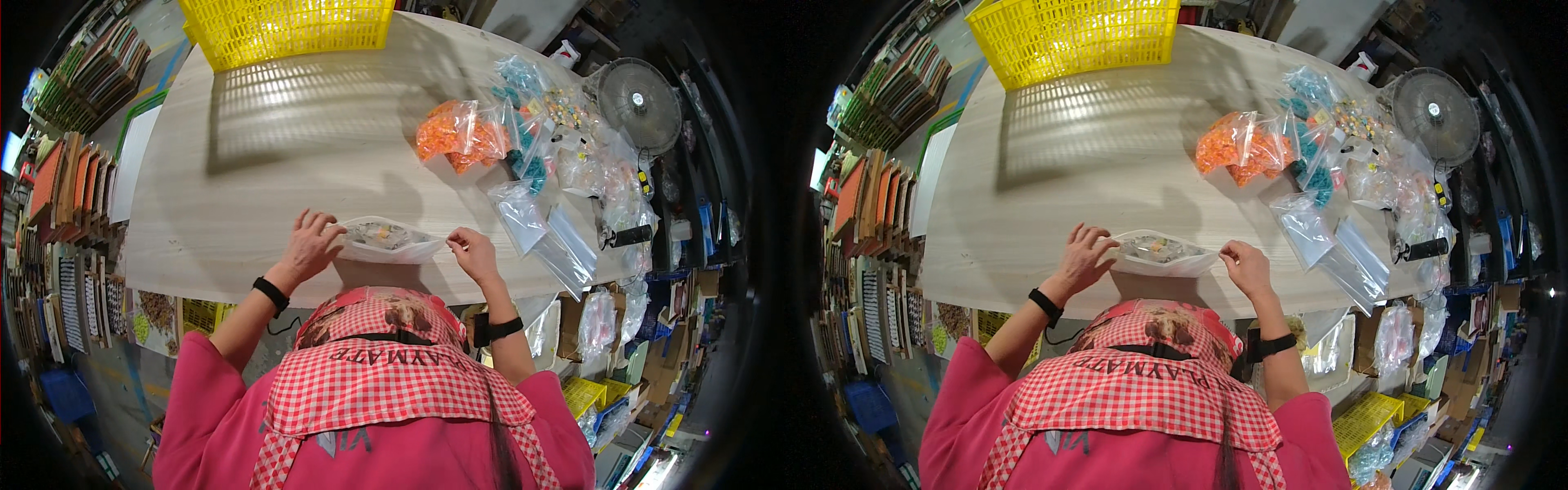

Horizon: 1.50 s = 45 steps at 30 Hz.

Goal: The person labels small plastic items and places them into plastic bags at a factory workbench.

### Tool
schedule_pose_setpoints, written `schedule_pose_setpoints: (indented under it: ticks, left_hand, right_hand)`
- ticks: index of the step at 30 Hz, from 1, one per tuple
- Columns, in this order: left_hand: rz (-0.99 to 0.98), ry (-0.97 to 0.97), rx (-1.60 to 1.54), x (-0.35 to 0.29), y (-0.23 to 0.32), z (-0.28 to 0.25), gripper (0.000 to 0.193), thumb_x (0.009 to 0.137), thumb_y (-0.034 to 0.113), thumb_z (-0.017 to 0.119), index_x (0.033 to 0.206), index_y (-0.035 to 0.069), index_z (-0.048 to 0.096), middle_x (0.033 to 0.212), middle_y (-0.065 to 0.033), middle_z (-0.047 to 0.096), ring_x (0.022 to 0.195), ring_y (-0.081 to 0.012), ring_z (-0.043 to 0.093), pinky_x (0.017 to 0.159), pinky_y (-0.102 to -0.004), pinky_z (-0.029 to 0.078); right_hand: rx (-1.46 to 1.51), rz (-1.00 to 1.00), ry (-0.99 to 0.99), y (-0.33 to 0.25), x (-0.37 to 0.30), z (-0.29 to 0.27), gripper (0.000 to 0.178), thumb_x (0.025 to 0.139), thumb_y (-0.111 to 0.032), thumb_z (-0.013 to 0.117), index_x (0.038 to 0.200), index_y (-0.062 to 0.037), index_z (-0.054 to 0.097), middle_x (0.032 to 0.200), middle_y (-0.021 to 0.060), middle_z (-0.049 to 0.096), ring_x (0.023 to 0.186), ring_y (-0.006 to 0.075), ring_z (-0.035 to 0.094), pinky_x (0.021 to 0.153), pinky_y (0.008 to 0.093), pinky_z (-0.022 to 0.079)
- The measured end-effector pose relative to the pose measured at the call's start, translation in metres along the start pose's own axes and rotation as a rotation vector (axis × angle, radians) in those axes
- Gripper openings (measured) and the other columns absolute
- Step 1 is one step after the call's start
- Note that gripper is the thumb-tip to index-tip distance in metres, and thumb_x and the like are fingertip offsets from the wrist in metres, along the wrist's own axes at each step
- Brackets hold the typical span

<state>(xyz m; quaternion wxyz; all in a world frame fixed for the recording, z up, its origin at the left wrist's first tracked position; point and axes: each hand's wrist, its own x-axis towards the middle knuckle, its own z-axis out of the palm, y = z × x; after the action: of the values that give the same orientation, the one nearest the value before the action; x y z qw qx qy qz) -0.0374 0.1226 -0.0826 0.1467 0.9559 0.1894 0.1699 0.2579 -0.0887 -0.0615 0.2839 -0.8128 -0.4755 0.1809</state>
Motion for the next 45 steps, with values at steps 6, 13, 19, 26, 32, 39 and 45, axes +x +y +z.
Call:
schedule_pose_setpoints:
  ticks: [6,13,19,26,32,39,45]
  left_hand:
    - [-0.055,-0.041,0.029,-0.021,-0.025,-0.010,0.022,0.081,0.022,0.069,0.102,0.018,0.065,0.107,-0.0040,0.059,0.105,-0.0243,0.055,0.095,-0.0391,0.043]
    - [-0.027,-0.046,-0.086,-0.021,-0.027,-0.009,0.008,0.084,0.016,0.063,0.090,0.013,0.068,0.096,-0.0035,0.062,0.094,-0.0223,0.060,0.078,-0.0336,0.051]
    - [0.019,-0.049,-0.207,-0.023,-0.018,-0.011,0.008,0.084,0.011,0.064,0.092,0.010,0.066,0.097,-0.0049,0.062,0.094,-0.0236,0.061,0.079,-0.0342,0.052]
    - [0.038,0.033,-0.264,-0.037,-0.015,-0.012,0.019,0.082,0.002,0.059,0.098,0.009,0.066,0.097,-0.0072,0.062,0.091,-0.0262,0.063,0.077,-0.0353,0.053]
    - [-0.108,0.078,-0.447,-0.043,-0.012,-0.018,0.032,0.084,-0.002,0.060,0.114,0.009,0.062,0.094,-0.0105,0.063,0.086,-0.0307,0.063,0.075,-0.0371,0.053]
    - [-0.248,0.161,-0.724,-0.044,-0.021,-0.007,0.033,0.085,0.004,0.066,0.116,0.008,0.059,0.090,-0.0140,0.066,0.076,-0.0280,0.065,0.067,-0.0357,0.053]
    - [-0.207,0.182,-0.590,-0.040,-0.023,-0.011,0.032,0.082,0.005,0.071,0.112,0.009,0.060,0.081,-0.0121,0.066,0.072,-0.0252,0.066,0.063,-0.0348,0.052]
  right_hand:
    - [-0.146,-0.211,0.063,-0.025,0.005,-0.006,0.012,0.081,-0.010,0.065,0.092,-0.0066,0.065,0.088,0.0099,0.067,0.076,0.0244,0.065,0.067,0.0353,0.051]
    - [0.127,-0.505,-0.245,-0.083,0.030,0.054,0.028,0.073,0.000,0.063,0.100,-0.0045,0.067,0.093,0.0150,0.065,0.082,0.0333,0.063,0.074,0.0409,0.051]
    - [-0.124,-0.498,-0.494,-0.062,0.054,0.124,0.017,0.071,-0.002,0.064,0.086,-0.0055,0.072,0.087,0.0175,0.066,0.085,0.0340,0.065,0.076,0.0420,0.052]
    - [-0.300,-0.343,-0.623,-0.068,0.071,0.131,0.017,0.071,-0.003,0.062,0.083,-0.0086,0.072,0.087,0.0161,0.067,0.086,0.0342,0.065,0.077,0.0418,0.052]
    - [0.008,-0.348,-0.398,-0.125,0.049,0.096,0.018,0.075,-0.007,0.062,0.091,-0.0094,0.071,0.086,0.0135,0.065,0.086,0.0321,0.063,0.076,0.0411,0.051]
    - [-0.043,-0.747,-0.155,-0.158,0.046,0.140,0.014,0.079,-0.020,0.069,0.092,-0.0145,0.069,0.088,0.0035,0.065,0.094,0.0233,0.061,0.089,0.0397,0.041]
    - [-0.091,-0.704,-0.174,-0.149,0.052,0.152,0.006,0.076,-0.023,0.069,0.079,-0.0175,0.069,0.083,0.0014,0.066,0.089,0.0209,0.062,0.087,0.0379,0.041]
